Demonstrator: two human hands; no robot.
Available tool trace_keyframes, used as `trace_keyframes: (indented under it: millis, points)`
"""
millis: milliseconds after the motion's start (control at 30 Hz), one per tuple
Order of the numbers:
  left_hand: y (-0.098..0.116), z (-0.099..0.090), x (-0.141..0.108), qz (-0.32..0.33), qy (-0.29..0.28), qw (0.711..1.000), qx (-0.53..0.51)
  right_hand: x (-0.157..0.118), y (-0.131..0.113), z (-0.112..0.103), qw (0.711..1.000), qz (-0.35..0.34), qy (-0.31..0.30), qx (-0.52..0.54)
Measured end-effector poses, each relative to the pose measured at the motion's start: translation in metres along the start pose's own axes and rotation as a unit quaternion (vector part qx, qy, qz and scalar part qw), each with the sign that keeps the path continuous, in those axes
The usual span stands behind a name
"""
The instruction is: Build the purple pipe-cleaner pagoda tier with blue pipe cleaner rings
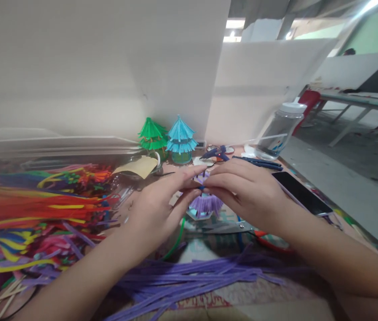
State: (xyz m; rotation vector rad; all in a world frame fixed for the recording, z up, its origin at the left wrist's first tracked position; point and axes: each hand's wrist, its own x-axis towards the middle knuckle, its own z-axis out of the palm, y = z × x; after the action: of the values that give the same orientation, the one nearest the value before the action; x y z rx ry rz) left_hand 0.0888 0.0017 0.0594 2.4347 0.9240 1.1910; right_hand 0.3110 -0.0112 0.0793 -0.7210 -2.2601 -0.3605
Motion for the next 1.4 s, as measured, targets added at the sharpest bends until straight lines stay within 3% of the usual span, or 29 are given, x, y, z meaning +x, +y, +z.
trace_keyframes:
  millis: [233,400,633,1400]
  points:
    - [-0.017,-0.007,0.012,0.007,-0.017,0.994,0.109,-0.013,0.016,-0.005,0.996,0.087,-0.016,0.006]
    - [-0.032,0.011,0.013,0.038,-0.047,0.991,0.122,-0.011,0.019,0.001,0.994,0.093,-0.045,0.028]
    - [-0.032,0.032,0.007,0.027,-0.04,0.992,0.115,-0.01,0.023,0.003,0.984,0.141,-0.076,0.073]
    - [-0.035,0.037,0.003,0.042,-0.026,0.989,0.138,-0.012,0.024,0.007,0.983,0.142,-0.102,0.05]
